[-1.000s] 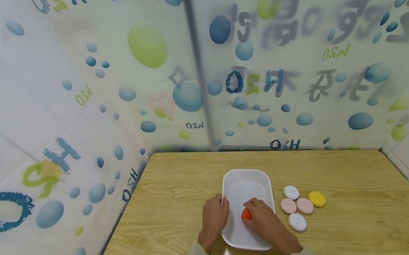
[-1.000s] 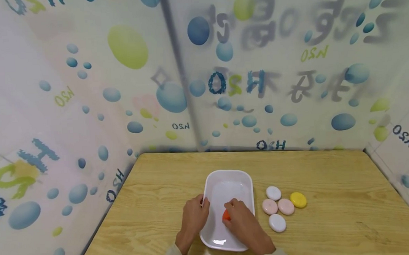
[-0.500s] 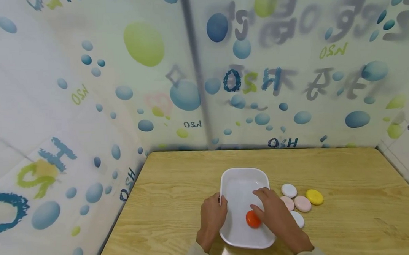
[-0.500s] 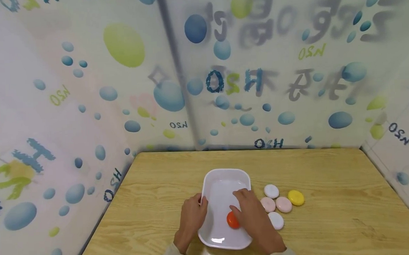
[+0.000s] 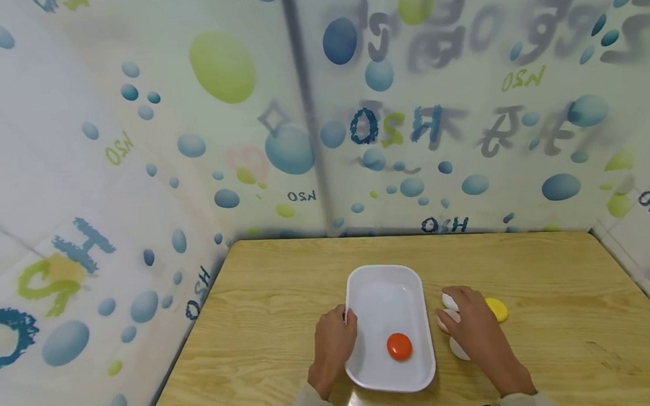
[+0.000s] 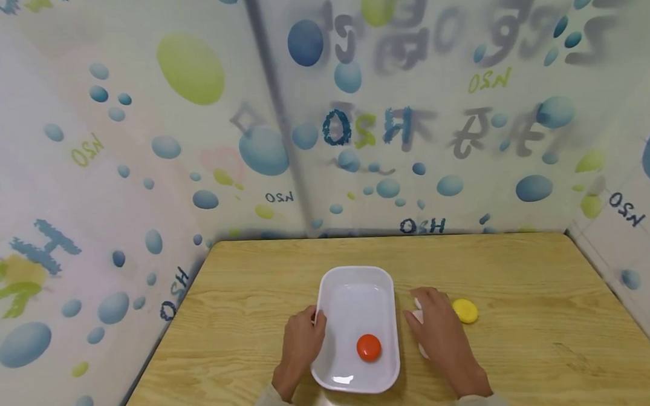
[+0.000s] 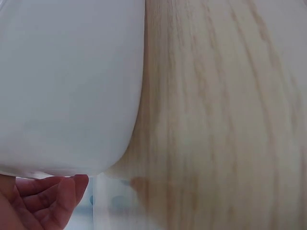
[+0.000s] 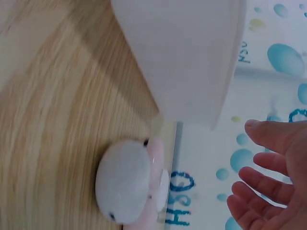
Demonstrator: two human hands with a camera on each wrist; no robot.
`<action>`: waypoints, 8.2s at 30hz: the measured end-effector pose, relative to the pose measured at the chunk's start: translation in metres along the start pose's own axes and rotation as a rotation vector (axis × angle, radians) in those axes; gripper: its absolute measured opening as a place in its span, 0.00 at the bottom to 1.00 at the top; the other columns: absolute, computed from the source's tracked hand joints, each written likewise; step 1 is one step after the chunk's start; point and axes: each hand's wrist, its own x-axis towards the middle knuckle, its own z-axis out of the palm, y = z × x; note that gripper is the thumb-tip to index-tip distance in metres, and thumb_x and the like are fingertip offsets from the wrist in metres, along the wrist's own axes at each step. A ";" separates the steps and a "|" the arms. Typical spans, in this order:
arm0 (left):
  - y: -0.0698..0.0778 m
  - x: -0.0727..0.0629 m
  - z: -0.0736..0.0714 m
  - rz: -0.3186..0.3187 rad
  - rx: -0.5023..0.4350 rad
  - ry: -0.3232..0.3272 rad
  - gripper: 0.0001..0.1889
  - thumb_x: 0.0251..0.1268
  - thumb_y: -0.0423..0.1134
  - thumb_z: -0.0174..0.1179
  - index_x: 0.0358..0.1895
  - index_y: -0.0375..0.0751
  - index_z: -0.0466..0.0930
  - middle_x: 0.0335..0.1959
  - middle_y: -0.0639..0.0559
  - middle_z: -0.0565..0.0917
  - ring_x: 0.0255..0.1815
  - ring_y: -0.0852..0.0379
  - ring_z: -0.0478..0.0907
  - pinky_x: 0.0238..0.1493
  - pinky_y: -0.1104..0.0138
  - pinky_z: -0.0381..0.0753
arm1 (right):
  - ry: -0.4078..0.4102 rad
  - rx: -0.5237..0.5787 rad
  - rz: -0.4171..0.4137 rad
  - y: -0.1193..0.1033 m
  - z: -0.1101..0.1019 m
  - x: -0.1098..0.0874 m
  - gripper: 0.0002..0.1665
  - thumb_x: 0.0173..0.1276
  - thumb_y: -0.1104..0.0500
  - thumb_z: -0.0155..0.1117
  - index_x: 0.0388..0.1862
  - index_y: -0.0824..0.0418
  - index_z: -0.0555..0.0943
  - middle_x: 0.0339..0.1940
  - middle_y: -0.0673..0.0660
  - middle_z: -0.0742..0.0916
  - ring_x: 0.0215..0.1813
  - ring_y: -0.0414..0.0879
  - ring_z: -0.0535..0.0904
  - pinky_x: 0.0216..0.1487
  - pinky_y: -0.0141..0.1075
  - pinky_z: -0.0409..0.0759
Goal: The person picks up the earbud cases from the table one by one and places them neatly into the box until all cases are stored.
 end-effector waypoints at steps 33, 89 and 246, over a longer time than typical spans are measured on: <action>-0.003 -0.001 0.000 -0.013 -0.007 -0.004 0.15 0.65 0.37 0.57 0.18 0.46 0.69 0.15 0.54 0.71 0.18 0.57 0.67 0.20 0.65 0.65 | -0.242 -0.051 0.180 0.113 -0.015 0.021 0.46 0.65 0.53 0.69 0.69 0.80 0.60 0.65 0.82 0.66 0.62 0.79 0.63 0.59 0.67 0.65; 0.001 0.001 -0.001 -0.017 -0.061 -0.015 0.13 0.66 0.37 0.56 0.21 0.44 0.74 0.14 0.55 0.71 0.17 0.59 0.66 0.18 0.66 0.65 | -0.176 -0.056 0.116 0.099 -0.018 0.021 0.34 0.63 0.61 0.67 0.62 0.81 0.68 0.56 0.81 0.75 0.52 0.70 0.75 0.52 0.62 0.73; 0.004 0.003 0.000 -0.055 -0.042 -0.039 0.11 0.66 0.37 0.56 0.25 0.42 0.78 0.17 0.54 0.74 0.18 0.58 0.68 0.19 0.67 0.67 | -0.227 0.095 0.077 0.082 -0.010 0.004 0.34 0.64 0.61 0.69 0.63 0.78 0.70 0.58 0.78 0.77 0.55 0.72 0.77 0.51 0.58 0.77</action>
